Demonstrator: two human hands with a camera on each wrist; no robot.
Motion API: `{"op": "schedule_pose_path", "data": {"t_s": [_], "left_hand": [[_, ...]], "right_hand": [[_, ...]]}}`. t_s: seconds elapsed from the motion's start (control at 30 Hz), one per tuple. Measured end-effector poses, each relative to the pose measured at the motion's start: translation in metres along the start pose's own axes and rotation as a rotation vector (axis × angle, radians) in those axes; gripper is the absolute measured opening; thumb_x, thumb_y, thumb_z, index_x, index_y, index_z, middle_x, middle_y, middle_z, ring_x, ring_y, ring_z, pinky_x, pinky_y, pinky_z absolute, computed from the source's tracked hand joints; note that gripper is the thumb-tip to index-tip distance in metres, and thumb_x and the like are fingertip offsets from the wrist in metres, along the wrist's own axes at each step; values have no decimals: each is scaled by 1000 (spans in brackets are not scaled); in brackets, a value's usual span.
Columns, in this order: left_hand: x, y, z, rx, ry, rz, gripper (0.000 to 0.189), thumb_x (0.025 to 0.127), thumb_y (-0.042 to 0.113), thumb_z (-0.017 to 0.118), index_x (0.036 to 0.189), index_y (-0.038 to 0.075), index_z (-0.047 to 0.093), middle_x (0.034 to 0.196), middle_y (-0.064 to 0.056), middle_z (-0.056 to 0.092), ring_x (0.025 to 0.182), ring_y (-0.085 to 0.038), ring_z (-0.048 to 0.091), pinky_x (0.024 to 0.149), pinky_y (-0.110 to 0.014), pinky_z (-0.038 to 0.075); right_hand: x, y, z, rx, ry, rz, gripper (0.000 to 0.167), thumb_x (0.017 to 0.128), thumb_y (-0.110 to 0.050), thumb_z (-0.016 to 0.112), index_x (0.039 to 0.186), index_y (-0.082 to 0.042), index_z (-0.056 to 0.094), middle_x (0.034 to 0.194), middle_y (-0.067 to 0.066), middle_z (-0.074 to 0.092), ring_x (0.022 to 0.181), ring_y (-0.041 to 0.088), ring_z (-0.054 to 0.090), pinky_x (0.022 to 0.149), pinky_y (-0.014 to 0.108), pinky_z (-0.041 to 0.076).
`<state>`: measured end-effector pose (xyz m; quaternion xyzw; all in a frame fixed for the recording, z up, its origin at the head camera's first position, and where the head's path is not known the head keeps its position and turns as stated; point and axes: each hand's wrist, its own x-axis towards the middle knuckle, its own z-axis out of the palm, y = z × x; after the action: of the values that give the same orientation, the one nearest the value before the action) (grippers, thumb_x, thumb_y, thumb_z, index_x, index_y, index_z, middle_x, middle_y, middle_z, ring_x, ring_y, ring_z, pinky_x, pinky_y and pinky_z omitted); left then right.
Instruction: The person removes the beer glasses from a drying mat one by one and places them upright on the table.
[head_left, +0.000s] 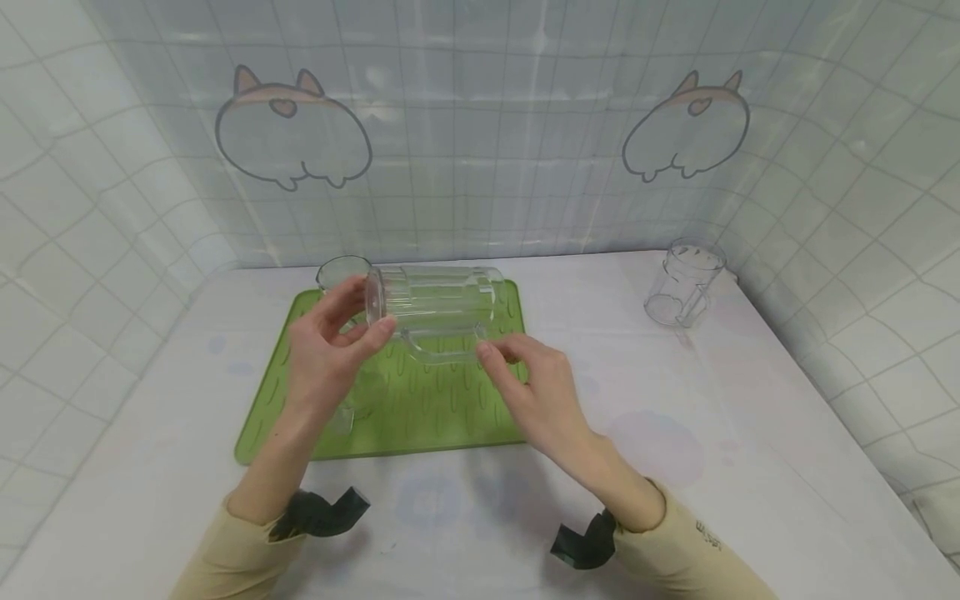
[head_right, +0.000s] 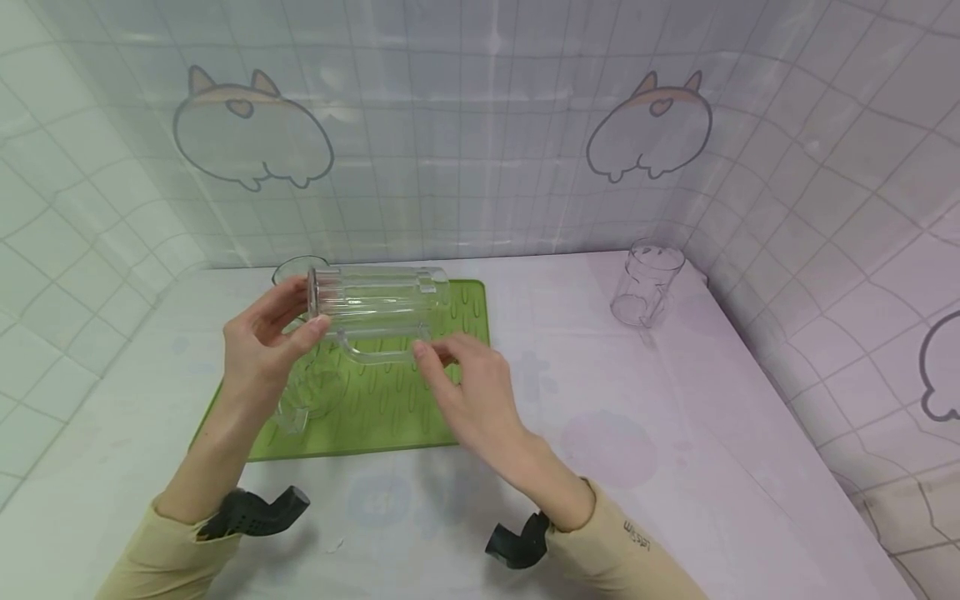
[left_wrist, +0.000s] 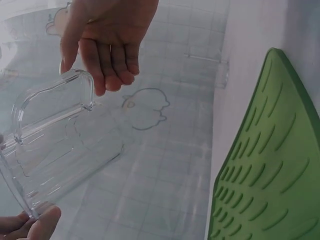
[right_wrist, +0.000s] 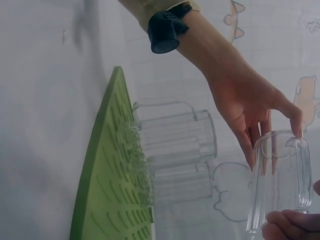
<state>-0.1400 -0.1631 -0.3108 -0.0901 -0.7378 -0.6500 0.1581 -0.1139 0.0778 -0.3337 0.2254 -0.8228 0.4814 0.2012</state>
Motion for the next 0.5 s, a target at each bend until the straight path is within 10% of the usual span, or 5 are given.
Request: {"op": "schedule_pose_path", "data": {"t_s": [0.5], "left_hand": [[1,-5,1,-64,-161,91,64,81,-8,74,140,0,50,128,-1,63,119,-14,61,106,-22,50]], "right_hand": [[3,-2,-13,99,94,127,21,100,-27,61,97,-11,75,85,-1,71,81,12,60,69,28,48]]}}
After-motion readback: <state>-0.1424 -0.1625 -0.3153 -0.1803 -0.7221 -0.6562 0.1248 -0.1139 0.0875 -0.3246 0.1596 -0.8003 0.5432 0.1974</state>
